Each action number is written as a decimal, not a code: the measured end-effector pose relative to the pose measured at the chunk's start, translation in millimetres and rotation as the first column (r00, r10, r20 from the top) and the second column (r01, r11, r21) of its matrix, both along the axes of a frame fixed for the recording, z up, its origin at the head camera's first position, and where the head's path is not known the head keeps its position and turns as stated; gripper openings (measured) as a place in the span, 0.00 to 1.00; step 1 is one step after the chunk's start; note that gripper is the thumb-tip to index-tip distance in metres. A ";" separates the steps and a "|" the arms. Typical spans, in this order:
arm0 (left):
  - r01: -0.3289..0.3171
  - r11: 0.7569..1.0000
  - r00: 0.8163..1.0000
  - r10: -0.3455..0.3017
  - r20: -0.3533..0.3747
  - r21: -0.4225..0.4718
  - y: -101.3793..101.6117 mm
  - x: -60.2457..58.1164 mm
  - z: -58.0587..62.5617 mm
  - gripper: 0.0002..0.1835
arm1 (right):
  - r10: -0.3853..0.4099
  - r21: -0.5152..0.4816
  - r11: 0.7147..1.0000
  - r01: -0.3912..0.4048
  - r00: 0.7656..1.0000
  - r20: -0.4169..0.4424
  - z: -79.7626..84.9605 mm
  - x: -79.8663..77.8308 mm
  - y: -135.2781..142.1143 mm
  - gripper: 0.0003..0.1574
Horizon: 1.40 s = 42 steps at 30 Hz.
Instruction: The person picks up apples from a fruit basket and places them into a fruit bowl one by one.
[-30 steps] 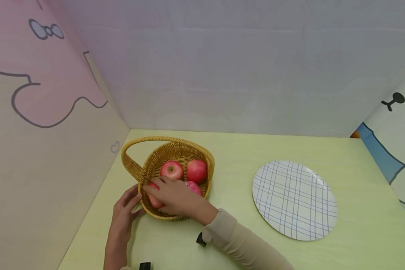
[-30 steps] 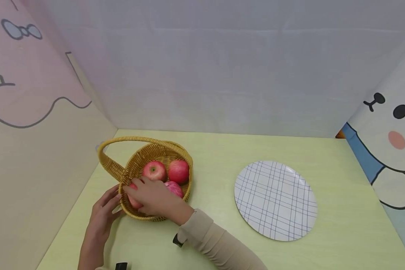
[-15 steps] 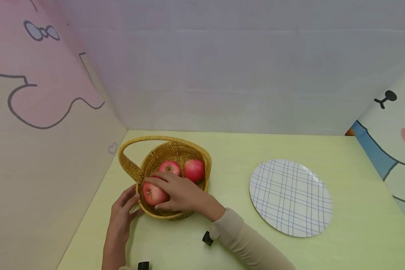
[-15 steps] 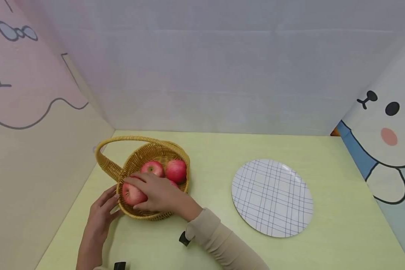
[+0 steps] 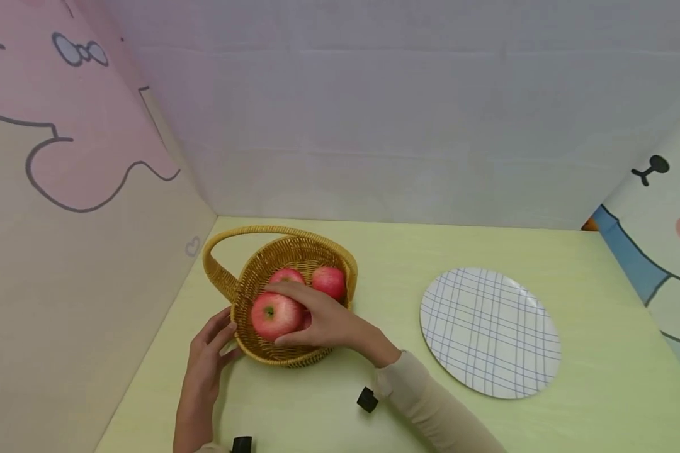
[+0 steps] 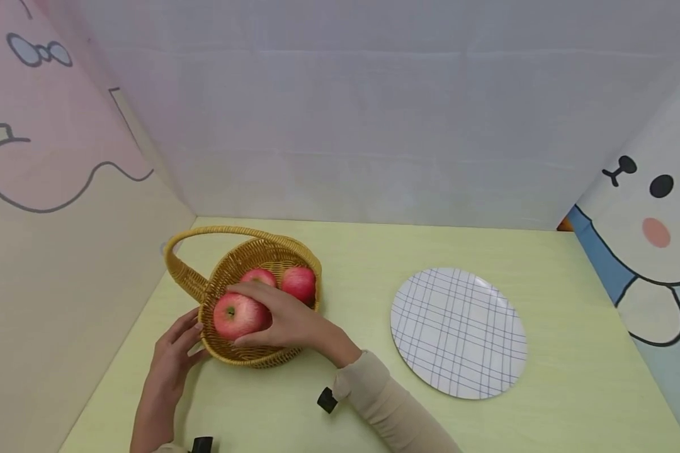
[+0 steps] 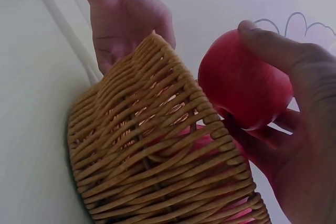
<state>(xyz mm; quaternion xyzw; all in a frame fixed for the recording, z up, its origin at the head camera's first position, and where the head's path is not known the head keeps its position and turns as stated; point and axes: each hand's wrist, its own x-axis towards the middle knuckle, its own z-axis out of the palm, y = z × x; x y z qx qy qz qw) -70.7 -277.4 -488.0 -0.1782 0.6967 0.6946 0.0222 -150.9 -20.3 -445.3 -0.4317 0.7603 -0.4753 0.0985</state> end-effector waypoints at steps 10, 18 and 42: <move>-0.014 0.999 1.000 0.014 0.017 0.032 3.2 -2.3 -1.6 0.28 | 0.035 -0.110 0.994 -0.020 0.990 0.136 7.3 12.4 23.8 0.54; -0.013 1.000 1.000 0.013 0.015 0.019 1.0 -0.8 -2.6 0.29 | 0.043 -0.135 0.991 -0.009 0.966 0.255 12.5 21.7 54.1 0.56; 0.005 1.000 1.000 -0.005 -0.014 -0.004 -1.0 1.2 -0.4 0.29 | -0.240 -0.220 0.943 0.250 0.968 0.072 -3.3 40.1 136.9 0.56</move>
